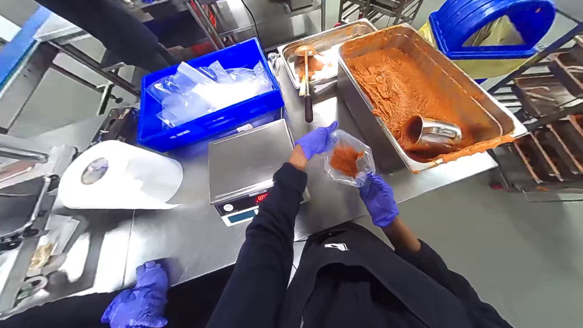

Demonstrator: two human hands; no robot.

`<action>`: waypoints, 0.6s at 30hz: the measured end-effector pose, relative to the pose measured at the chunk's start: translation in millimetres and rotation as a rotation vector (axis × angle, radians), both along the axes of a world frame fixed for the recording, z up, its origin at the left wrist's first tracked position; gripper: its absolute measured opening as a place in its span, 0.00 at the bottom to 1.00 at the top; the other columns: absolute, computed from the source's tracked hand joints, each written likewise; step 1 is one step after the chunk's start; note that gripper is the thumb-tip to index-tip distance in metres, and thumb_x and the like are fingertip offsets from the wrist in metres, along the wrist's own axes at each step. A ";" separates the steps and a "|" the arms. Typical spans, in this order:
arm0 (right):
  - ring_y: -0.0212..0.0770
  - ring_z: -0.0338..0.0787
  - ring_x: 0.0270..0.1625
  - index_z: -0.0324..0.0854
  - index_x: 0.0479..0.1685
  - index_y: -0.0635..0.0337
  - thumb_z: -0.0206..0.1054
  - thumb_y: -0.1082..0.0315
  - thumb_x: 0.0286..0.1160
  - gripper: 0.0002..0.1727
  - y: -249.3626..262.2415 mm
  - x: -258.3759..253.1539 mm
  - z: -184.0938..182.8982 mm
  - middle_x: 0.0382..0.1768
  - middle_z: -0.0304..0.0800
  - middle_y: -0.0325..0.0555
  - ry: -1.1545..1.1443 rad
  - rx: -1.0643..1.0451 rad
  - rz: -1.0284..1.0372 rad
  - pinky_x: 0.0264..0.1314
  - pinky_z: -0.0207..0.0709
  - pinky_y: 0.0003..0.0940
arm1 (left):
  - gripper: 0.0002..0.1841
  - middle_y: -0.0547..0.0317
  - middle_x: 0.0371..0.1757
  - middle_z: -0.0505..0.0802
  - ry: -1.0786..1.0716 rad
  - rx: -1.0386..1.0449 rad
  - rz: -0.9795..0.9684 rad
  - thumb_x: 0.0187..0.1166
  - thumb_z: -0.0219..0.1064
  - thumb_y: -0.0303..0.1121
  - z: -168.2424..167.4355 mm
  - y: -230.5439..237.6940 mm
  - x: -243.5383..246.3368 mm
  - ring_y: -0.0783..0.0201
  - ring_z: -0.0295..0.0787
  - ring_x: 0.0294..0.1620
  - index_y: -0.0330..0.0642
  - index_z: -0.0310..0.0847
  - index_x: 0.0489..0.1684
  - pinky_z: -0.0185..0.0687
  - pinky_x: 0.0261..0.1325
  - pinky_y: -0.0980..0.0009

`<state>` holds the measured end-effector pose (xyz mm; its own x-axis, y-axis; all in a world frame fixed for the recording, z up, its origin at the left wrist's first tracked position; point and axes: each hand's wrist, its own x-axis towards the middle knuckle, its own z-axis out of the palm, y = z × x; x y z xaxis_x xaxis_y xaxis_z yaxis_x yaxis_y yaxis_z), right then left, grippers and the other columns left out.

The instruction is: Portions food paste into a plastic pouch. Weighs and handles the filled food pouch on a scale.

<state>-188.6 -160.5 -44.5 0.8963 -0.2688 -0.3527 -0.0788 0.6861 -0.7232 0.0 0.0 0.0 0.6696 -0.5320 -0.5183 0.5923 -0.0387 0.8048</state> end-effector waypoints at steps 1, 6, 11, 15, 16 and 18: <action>0.28 0.89 0.30 0.78 0.36 0.53 0.41 0.71 0.88 0.19 -2.8 1.3 -9.8 0.28 0.90 0.35 0.034 0.023 -0.028 0.32 0.84 0.24 | 0.21 0.69 0.19 0.78 0.057 -0.037 0.034 0.95 0.43 0.49 -13.7 -3.2 -1.8 0.77 0.73 0.15 0.46 0.76 0.39 0.70 0.18 0.84; 0.31 0.92 0.35 0.82 0.38 0.54 0.40 0.69 0.89 0.21 0.3 6.9 17.0 0.32 0.93 0.38 -0.063 0.118 -0.036 0.39 0.88 0.27 | 0.30 0.66 0.14 0.77 0.055 -0.072 0.135 0.94 0.38 0.54 11.4 -5.3 0.2 0.74 0.72 0.12 0.46 0.73 0.25 0.69 0.16 0.81; 0.32 0.92 0.33 0.82 0.37 0.53 0.37 0.66 0.90 0.23 9.2 22.3 13.6 0.29 0.92 0.38 -0.082 0.161 -0.105 0.38 0.88 0.29 | 0.34 0.61 0.22 0.83 0.039 -0.082 0.203 0.94 0.30 0.54 -10.8 -7.7 17.8 0.69 0.79 0.21 0.40 0.79 0.36 0.78 0.28 0.74; 0.35 0.93 0.39 0.79 0.46 0.58 0.39 0.66 0.94 0.19 -3.4 31.2 11.6 0.34 0.92 0.40 0.024 0.114 -0.165 0.46 0.89 0.32 | 0.41 0.47 0.62 0.89 0.167 -0.250 0.216 0.91 0.25 0.60 -17.7 -5.2 8.7 0.64 0.88 0.56 0.34 0.70 0.77 0.82 0.59 0.72; 0.37 0.93 0.42 0.78 0.50 0.61 0.41 0.68 0.93 0.17 -8.6 24.4 19.3 0.38 0.91 0.44 0.079 0.093 -0.101 0.51 0.89 0.34 | 0.39 0.45 0.66 0.87 0.141 -0.250 0.236 0.93 0.28 0.58 -17.2 -2.4 3.4 0.61 0.87 0.61 0.33 0.66 0.81 0.81 0.64 0.68; 0.38 0.92 0.51 0.76 0.61 0.65 0.49 0.72 0.89 0.13 -25.0 2.1 42.4 0.49 0.92 0.48 0.146 -0.095 0.174 0.60 0.86 0.33 | 0.33 0.43 0.65 0.86 0.085 -0.216 0.330 0.95 0.36 0.53 -12.8 2.2 -8.9 0.58 0.88 0.58 0.32 0.62 0.82 0.84 0.64 0.64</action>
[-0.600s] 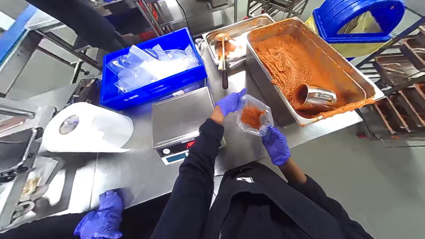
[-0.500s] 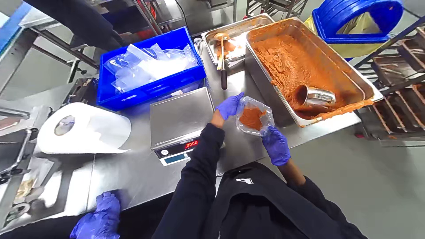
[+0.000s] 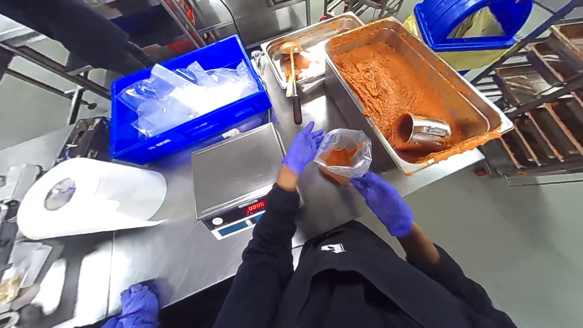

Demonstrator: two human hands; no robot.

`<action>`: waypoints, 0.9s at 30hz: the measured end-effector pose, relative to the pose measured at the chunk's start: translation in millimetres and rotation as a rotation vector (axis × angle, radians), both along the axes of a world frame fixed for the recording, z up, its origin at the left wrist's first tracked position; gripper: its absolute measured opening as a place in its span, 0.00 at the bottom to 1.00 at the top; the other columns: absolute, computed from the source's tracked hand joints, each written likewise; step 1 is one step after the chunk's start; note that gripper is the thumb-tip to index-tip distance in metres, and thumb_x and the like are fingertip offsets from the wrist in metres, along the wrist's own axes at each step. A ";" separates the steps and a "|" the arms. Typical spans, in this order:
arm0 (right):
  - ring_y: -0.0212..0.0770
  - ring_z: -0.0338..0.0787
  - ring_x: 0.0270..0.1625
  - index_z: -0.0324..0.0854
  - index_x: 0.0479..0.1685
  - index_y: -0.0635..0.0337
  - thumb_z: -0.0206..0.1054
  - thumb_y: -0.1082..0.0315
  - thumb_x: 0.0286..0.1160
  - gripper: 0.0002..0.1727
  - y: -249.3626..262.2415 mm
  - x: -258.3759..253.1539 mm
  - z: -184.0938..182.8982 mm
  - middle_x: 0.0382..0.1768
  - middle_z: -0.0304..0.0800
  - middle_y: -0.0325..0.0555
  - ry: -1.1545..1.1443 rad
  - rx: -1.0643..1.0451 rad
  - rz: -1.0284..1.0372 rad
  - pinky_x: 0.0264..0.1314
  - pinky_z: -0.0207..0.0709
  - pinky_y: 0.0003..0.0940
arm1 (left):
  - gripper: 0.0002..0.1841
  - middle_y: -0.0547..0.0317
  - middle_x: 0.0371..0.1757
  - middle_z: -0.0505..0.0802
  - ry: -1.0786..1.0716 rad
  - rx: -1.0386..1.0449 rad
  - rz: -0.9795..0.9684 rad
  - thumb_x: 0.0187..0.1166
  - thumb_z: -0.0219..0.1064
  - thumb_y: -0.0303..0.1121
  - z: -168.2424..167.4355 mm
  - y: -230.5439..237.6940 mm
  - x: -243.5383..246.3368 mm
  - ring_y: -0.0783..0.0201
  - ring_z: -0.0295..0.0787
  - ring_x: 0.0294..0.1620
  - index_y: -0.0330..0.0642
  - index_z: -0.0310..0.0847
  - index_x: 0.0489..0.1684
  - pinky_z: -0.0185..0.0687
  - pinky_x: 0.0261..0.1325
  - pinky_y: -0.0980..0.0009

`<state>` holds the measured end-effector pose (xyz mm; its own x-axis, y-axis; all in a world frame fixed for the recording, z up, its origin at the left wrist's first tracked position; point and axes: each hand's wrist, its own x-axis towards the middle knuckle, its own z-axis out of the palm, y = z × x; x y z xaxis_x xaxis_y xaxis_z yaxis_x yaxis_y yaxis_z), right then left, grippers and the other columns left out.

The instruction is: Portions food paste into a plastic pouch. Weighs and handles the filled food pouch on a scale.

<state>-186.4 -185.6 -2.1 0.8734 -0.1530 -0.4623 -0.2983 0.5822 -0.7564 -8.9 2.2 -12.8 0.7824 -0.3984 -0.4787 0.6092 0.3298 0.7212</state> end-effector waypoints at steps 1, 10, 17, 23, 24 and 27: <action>0.36 0.90 0.59 0.71 0.73 0.65 0.57 0.71 0.84 0.20 -14.1 -12.3 18.9 0.59 0.90 0.46 -0.010 -0.153 0.199 0.67 0.83 0.31 | 0.30 0.44 0.63 0.86 0.002 0.019 0.052 0.95 0.40 0.50 1.8 1.7 -6.0 0.58 0.88 0.55 0.32 0.60 0.81 0.84 0.61 0.64; 0.70 0.78 0.76 0.76 0.78 0.61 0.72 0.47 0.78 0.35 -170.2 64.7 95.6 0.73 0.80 0.68 0.131 -1.707 0.534 0.74 0.66 0.75 | 0.33 0.44 0.76 0.83 -0.461 0.646 -0.373 0.86 0.59 0.56 17.1 -5.0 -12.6 0.52 0.77 0.79 0.42 0.71 0.82 0.69 0.82 0.49; 0.69 0.86 0.64 0.88 0.57 0.60 0.74 0.42 0.74 0.29 -159.9 121.4 94.1 0.56 0.89 0.65 0.169 -1.866 0.836 0.60 0.74 0.74 | 0.26 0.43 0.49 0.94 -0.515 0.995 -0.515 0.93 0.47 0.48 13.1 -34.9 13.9 0.49 0.91 0.53 0.35 0.84 0.60 0.81 0.64 0.46; 0.57 0.82 0.76 0.81 0.74 0.51 0.81 0.53 0.67 0.33 -57.0 95.2 87.6 0.72 0.85 0.52 -0.525 -1.560 1.186 0.77 0.71 0.63 | 0.21 0.39 0.50 0.92 -0.577 1.135 -0.408 0.93 0.51 0.43 31.1 -38.4 -4.1 0.43 0.89 0.57 0.34 0.86 0.53 0.79 0.63 0.42; 0.60 0.84 0.72 0.86 0.65 0.57 0.79 0.55 0.69 0.26 -44.8 93.0 72.9 0.65 0.88 0.57 -0.525 -1.564 1.275 0.74 0.72 0.65 | 0.20 0.39 0.51 0.92 -0.572 1.171 -0.375 0.92 0.51 0.42 36.2 -37.9 -6.2 0.42 0.89 0.59 0.35 0.87 0.53 0.79 0.64 0.41; 0.65 0.89 0.60 0.90 0.40 0.67 0.72 0.60 0.77 0.15 -31.3 80.1 56.6 0.48 0.92 0.62 -0.500 -1.647 1.391 0.65 0.76 0.64 | 0.19 0.40 0.53 0.93 -0.554 1.250 -0.279 0.92 0.52 0.40 44.6 -33.1 -8.6 0.41 0.89 0.61 0.39 0.87 0.55 0.79 0.64 0.40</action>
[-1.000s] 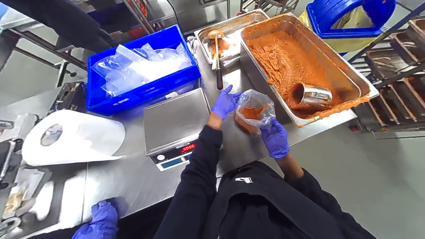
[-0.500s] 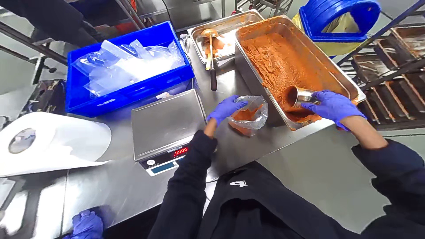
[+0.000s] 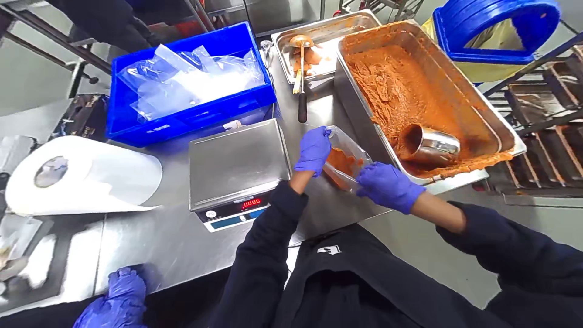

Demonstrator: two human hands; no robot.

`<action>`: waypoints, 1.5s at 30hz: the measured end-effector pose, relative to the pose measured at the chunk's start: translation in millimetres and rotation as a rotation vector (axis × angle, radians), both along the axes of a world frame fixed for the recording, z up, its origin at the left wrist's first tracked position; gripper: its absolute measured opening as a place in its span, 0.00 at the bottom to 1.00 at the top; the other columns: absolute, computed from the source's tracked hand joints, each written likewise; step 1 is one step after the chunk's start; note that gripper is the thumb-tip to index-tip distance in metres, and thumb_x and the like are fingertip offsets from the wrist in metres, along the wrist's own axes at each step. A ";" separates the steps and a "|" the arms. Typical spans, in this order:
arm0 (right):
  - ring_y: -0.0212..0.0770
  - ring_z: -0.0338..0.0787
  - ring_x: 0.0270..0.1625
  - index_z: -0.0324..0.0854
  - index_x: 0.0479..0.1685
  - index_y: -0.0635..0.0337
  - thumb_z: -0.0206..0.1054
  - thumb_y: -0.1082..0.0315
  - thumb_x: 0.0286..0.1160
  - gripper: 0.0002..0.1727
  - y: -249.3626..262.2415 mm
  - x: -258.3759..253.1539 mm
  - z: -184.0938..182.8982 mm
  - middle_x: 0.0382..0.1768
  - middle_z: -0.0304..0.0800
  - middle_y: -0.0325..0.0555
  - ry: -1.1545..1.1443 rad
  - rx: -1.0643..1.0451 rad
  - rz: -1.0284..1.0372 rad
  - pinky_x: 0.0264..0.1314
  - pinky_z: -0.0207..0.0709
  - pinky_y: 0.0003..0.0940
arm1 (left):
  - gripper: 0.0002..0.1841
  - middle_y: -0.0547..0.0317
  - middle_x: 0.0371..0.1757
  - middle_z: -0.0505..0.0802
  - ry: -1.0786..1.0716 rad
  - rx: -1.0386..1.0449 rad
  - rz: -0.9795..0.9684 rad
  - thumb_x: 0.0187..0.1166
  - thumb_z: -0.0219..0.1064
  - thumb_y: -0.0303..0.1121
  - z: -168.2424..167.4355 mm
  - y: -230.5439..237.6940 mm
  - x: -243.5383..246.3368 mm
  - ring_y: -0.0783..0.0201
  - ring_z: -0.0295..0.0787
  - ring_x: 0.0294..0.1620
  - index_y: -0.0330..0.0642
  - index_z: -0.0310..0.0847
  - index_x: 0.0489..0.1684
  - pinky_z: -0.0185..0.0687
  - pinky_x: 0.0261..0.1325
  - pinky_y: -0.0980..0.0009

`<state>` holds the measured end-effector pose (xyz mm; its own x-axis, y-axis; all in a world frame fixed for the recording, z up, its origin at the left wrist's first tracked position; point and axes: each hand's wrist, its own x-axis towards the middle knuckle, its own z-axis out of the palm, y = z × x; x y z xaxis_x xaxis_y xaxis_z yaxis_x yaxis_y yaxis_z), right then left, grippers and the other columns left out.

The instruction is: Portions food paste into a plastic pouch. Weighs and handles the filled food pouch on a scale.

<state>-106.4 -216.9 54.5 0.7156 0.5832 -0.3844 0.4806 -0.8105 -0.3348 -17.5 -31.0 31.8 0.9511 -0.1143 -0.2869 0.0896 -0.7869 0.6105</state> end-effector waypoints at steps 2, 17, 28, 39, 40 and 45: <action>0.65 0.88 0.61 0.89 0.41 0.69 0.70 0.61 0.79 0.15 -0.2 -7.4 -4.4 0.49 0.92 0.64 0.014 -0.037 -0.031 0.68 0.75 0.62 | 0.19 0.40 0.55 0.93 -0.012 0.006 -0.010 0.92 0.51 0.39 -4.3 -2.5 -6.5 0.42 0.89 0.62 0.40 0.87 0.58 0.79 0.66 0.40; 0.70 0.87 0.65 0.88 0.62 0.60 0.69 0.49 0.82 0.24 -177.5 45.7 39.5 0.58 0.90 0.66 -0.107 -0.237 -0.668 0.65 0.72 0.76 | 0.23 0.40 0.59 0.92 0.094 -0.085 -0.015 0.94 0.45 0.44 -10.0 1.3 -3.5 0.43 0.87 0.66 0.43 0.81 0.72 0.76 0.70 0.41; 0.57 0.88 0.45 0.90 0.43 0.65 0.73 0.59 0.79 0.15 -151.2 82.3 33.7 0.39 0.91 0.61 0.136 -0.099 -0.851 0.53 0.76 0.64 | 0.24 0.40 0.64 0.89 0.142 -0.315 0.017 0.95 0.44 0.44 -18.1 2.8 -2.1 0.47 0.86 0.66 0.39 0.76 0.76 0.75 0.73 0.47; 0.70 0.88 0.57 0.92 0.40 0.60 0.75 0.63 0.72 0.09 -168.4 190.5 9.1 0.44 0.93 0.64 -0.161 -0.440 -0.249 0.58 0.75 0.74 | 0.24 0.43 0.64 0.90 0.115 -0.348 0.059 0.95 0.46 0.45 -24.4 6.2 -5.4 0.50 0.87 0.66 0.44 0.77 0.78 0.75 0.74 0.48; 0.69 0.88 0.58 0.93 0.38 0.60 0.75 0.66 0.70 0.07 -162.7 187.0 -1.0 0.44 0.93 0.62 -0.144 -0.451 -0.184 0.60 0.75 0.72 | 0.24 0.43 0.64 0.90 0.115 -0.354 0.063 0.95 0.46 0.45 -24.6 6.5 -4.7 0.50 0.87 0.66 0.44 0.77 0.78 0.75 0.74 0.48; 0.68 0.87 0.59 0.91 0.40 0.64 0.71 0.68 0.73 0.08 -125.3 129.0 -8.1 0.45 0.91 0.63 0.096 -0.387 -0.013 0.63 0.73 0.69 | 0.23 0.43 0.63 0.90 0.127 -0.337 0.060 0.95 0.46 0.44 -24.1 8.5 -4.5 0.49 0.87 0.66 0.44 0.77 0.78 0.75 0.74 0.48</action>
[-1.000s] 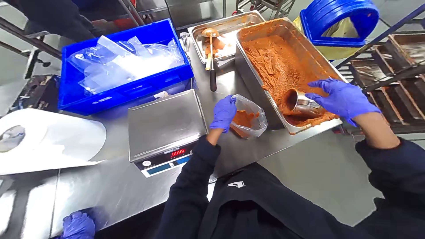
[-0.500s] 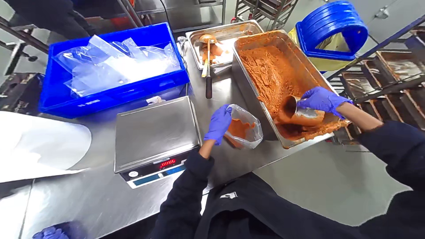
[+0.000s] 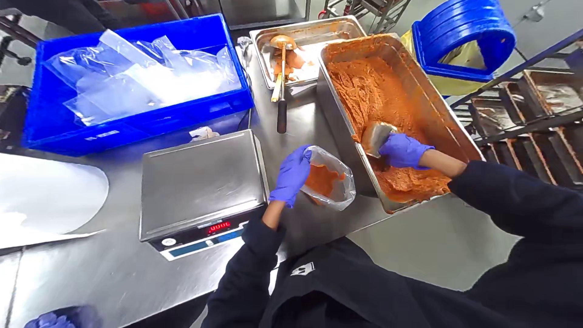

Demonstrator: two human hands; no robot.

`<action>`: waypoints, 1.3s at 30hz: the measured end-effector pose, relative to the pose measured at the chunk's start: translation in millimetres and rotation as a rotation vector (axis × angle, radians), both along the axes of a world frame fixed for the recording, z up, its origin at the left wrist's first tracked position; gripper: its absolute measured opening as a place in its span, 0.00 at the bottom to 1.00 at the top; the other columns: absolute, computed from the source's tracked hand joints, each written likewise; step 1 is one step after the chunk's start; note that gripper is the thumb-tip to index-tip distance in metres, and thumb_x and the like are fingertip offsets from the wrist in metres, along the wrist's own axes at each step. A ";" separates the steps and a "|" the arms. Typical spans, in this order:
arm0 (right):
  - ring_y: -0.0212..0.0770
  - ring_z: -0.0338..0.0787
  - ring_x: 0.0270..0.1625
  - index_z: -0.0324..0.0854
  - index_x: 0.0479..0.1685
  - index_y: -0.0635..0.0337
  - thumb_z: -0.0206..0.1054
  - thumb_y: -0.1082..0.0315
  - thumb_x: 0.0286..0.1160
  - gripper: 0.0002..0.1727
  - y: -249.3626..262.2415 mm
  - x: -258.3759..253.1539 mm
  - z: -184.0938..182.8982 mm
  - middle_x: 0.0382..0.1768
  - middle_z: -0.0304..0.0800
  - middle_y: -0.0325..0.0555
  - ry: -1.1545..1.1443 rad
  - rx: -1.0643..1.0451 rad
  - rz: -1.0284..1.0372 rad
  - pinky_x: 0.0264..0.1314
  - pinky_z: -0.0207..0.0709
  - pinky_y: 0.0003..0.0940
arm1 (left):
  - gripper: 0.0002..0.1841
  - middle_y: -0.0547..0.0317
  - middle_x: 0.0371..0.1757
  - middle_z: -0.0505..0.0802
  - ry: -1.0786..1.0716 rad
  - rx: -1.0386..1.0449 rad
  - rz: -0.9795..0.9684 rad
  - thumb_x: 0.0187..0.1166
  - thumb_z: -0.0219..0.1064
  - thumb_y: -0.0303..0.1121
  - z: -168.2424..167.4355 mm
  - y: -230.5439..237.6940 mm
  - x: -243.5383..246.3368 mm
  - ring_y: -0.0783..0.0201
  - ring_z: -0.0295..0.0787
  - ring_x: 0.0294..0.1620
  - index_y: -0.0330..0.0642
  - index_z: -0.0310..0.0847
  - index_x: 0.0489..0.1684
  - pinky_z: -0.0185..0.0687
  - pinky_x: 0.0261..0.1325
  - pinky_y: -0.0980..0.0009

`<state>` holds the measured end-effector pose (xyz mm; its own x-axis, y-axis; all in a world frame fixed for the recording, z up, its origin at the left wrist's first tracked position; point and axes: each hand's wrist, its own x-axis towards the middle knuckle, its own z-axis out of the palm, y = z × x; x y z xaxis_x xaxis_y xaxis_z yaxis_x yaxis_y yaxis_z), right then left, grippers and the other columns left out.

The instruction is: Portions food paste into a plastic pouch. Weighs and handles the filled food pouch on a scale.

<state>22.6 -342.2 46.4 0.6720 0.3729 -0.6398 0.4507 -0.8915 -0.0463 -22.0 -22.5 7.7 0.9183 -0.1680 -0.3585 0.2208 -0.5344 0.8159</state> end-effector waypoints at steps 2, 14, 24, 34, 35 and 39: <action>0.67 0.88 0.53 0.91 0.37 0.67 0.74 0.66 0.72 0.10 -0.5 -17.3 9.6 0.41 0.91 0.64 0.082 0.121 -0.130 0.59 0.73 0.68 | 0.24 0.42 0.63 0.90 0.015 -0.006 -0.005 0.95 0.45 0.44 0.3 -1.6 1.0 0.49 0.86 0.67 0.44 0.77 0.78 0.75 0.74 0.48; 0.16 0.68 0.10 0.82 0.29 0.51 0.63 0.78 0.74 0.11 -48.0 -112.2 25.5 0.15 0.84 0.25 -0.318 1.264 -1.478 0.12 0.61 0.12 | 0.23 0.45 0.71 0.85 0.132 -0.273 -0.010 0.93 0.50 0.43 1.2 5.4 7.4 0.54 0.82 0.70 0.43 0.74 0.79 0.73 0.75 0.52; 0.17 0.65 0.08 0.82 0.21 0.48 0.60 0.74 0.82 0.18 -48.0 -106.2 25.2 0.10 0.76 0.23 -0.510 1.459 -1.496 0.11 0.59 0.12 | 0.22 0.41 0.71 0.84 0.105 -0.393 -0.062 0.94 0.50 0.41 -5.1 3.4 12.3 0.55 0.81 0.69 0.37 0.73 0.78 0.72 0.74 0.57; 0.18 0.69 0.10 0.83 0.20 0.46 0.50 0.73 0.87 0.24 -51.9 -139.8 45.7 0.08 0.74 0.22 -0.654 1.725 -1.362 0.15 0.65 0.13 | 0.22 0.40 0.70 0.84 0.099 -0.375 -0.058 0.94 0.51 0.42 -7.0 4.7 7.9 0.52 0.81 0.70 0.37 0.73 0.77 0.72 0.75 0.53; 0.18 0.68 0.10 0.82 0.20 0.46 0.50 0.73 0.87 0.24 -51.2 -141.3 43.2 0.08 0.74 0.21 -0.656 1.715 -1.384 0.15 0.65 0.13 | 0.22 0.41 0.70 0.85 0.100 -0.374 -0.060 0.93 0.51 0.42 -6.8 4.5 8.3 0.52 0.81 0.69 0.38 0.74 0.77 0.72 0.75 0.53; 0.17 0.66 0.08 0.82 0.19 0.46 0.49 0.72 0.88 0.25 -45.8 -144.5 32.4 0.06 0.71 0.20 -0.623 1.676 -1.419 0.13 0.62 0.13 | 0.22 0.39 0.69 0.85 0.096 -0.347 -0.075 0.94 0.50 0.42 -2.5 4.8 8.4 0.50 0.81 0.69 0.38 0.74 0.76 0.72 0.74 0.50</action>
<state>-121.9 -388.0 78.8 0.8268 -0.5605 -0.0474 0.0275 0.1244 -0.9919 -13.5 -17.6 5.2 0.8638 -0.3605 -0.3520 0.2756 -0.2467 0.9291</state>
